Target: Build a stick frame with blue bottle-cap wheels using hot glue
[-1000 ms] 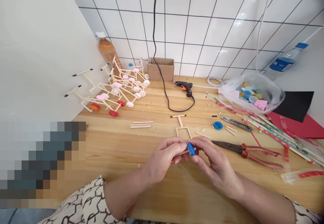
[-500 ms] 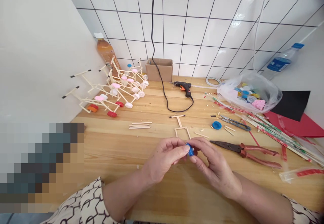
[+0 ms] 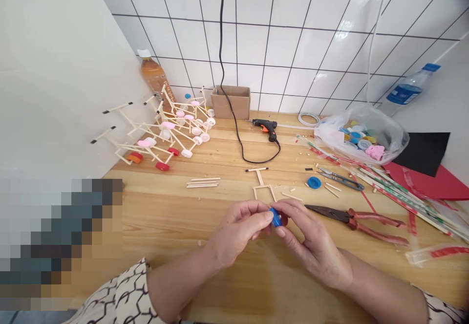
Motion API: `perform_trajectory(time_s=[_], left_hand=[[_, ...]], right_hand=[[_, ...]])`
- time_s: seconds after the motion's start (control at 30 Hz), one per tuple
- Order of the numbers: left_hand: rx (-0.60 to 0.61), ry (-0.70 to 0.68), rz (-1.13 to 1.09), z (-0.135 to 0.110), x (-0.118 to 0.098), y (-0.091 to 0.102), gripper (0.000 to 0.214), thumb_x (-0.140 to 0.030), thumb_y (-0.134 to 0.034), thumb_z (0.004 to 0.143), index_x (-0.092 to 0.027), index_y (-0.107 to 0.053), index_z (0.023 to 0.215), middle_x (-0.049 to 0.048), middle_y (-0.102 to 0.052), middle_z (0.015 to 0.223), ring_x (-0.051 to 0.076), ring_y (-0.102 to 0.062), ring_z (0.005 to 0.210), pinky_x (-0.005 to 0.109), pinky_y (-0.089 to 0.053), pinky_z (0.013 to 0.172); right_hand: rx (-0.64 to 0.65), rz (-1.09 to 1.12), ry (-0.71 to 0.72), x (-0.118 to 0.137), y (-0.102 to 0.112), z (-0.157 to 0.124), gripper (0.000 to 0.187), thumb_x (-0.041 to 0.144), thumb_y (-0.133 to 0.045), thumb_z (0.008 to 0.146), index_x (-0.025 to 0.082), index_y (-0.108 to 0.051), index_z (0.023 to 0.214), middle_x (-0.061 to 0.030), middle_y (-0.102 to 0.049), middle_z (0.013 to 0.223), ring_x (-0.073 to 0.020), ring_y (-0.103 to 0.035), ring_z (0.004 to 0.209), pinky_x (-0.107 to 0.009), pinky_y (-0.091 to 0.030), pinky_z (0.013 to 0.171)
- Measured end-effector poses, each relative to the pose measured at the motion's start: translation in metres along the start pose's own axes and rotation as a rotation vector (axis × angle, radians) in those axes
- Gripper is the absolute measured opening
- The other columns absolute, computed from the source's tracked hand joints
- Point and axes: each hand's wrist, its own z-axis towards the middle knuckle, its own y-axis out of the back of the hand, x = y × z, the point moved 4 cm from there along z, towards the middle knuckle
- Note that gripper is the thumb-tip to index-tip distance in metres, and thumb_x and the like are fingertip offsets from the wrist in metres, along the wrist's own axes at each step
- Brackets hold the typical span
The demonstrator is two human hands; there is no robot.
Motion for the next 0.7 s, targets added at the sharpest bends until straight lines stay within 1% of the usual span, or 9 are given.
perform_trajectory(time_s=[0.07,0.17,0.23,0.33,0.43,0.53,0.6,0.7], left_hand=[[-0.009,0.006,-0.005,0.0001,0.0008,0.0012,0.023,-0.036,-0.061,0.075,-0.013,-0.066,0.070,-0.0002,-0.058,0.059,0.006,-0.036,0.050,0.021,-0.025,0.049],[-0.006,0.015,-0.024,0.0005,0.0025,0.0017,0.020,-0.031,-0.058,0.076,-0.014,-0.067,0.072,0.0000,-0.058,0.061,0.006,-0.037,0.051,0.021,-0.025,0.049],[0.006,-0.003,0.004,0.0006,0.0023,0.0009,0.014,-0.026,-0.062,0.072,-0.014,-0.069,0.074,-0.0003,-0.058,0.060,0.006,-0.035,0.050,0.020,-0.025,0.049],[0.028,-0.040,0.007,0.0004,0.0008,-0.0012,0.015,-0.028,-0.067,0.073,-0.014,-0.070,0.077,0.0017,-0.063,0.069,0.006,-0.039,0.053,0.019,-0.028,0.050],[0.038,-0.036,-0.020,0.0003,0.0017,-0.0020,0.018,-0.032,-0.070,0.072,-0.014,-0.069,0.075,0.0012,-0.064,0.069,0.006,-0.043,0.054,0.019,-0.035,0.055],[0.053,-0.033,-0.057,0.0009,0.0039,-0.0019,0.019,-0.032,-0.072,0.071,-0.014,-0.068,0.075,0.0013,-0.064,0.071,0.009,-0.052,0.064,0.020,-0.041,0.065],[0.052,-0.031,-0.069,0.0014,0.0052,-0.0013,0.019,-0.032,-0.072,0.071,-0.013,-0.067,0.074,0.0017,-0.065,0.073,0.011,-0.056,0.070,0.022,-0.042,0.070],[0.046,-0.027,-0.074,0.0017,0.0058,-0.0010,0.020,-0.031,-0.073,0.071,-0.013,-0.067,0.074,0.0020,-0.065,0.073,0.012,-0.057,0.072,0.022,-0.043,0.072]], right_hand=[[0.002,-0.007,0.003,0.0001,0.0005,0.0005,0.034,0.015,-0.047,0.089,0.021,-0.045,0.122,-0.0086,-0.056,0.099,-0.0180,-0.055,0.086,-0.034,-0.051,0.076],[-0.001,-0.009,0.000,0.0004,0.0010,0.0000,0.034,0.014,-0.047,0.088,0.020,-0.045,0.121,-0.0081,-0.057,0.100,-0.0176,-0.055,0.087,-0.032,-0.051,0.078],[0.001,-0.009,-0.006,0.0007,0.0009,-0.0010,0.033,0.014,-0.047,0.088,0.020,-0.046,0.121,-0.0080,-0.057,0.099,-0.0175,-0.055,0.086,-0.032,-0.051,0.078],[0.007,-0.009,-0.011,0.0012,0.0000,-0.0020,0.033,0.014,-0.048,0.088,0.020,-0.046,0.120,-0.0086,-0.057,0.100,-0.0179,-0.056,0.088,-0.033,-0.051,0.078],[-0.003,-0.008,-0.003,0.0017,-0.0002,-0.0016,0.032,0.014,-0.048,0.088,0.019,-0.047,0.120,-0.0088,-0.057,0.099,-0.0179,-0.056,0.087,-0.033,-0.052,0.076],[-0.010,0.000,0.011,0.0028,0.0001,-0.0007,0.032,0.014,-0.048,0.088,0.018,-0.048,0.119,-0.0090,-0.057,0.098,-0.0175,-0.056,0.086,-0.032,-0.052,0.076],[-0.007,0.006,0.017,0.0035,0.0003,-0.0007,0.032,0.013,-0.048,0.088,0.017,-0.048,0.120,-0.0091,-0.057,0.099,-0.0173,-0.056,0.087,-0.031,-0.051,0.077],[-0.004,0.009,0.017,0.0035,0.0002,-0.0014,0.033,0.012,-0.048,0.088,0.017,-0.047,0.120,-0.0090,-0.057,0.100,-0.0173,-0.055,0.089,-0.031,-0.051,0.078]])
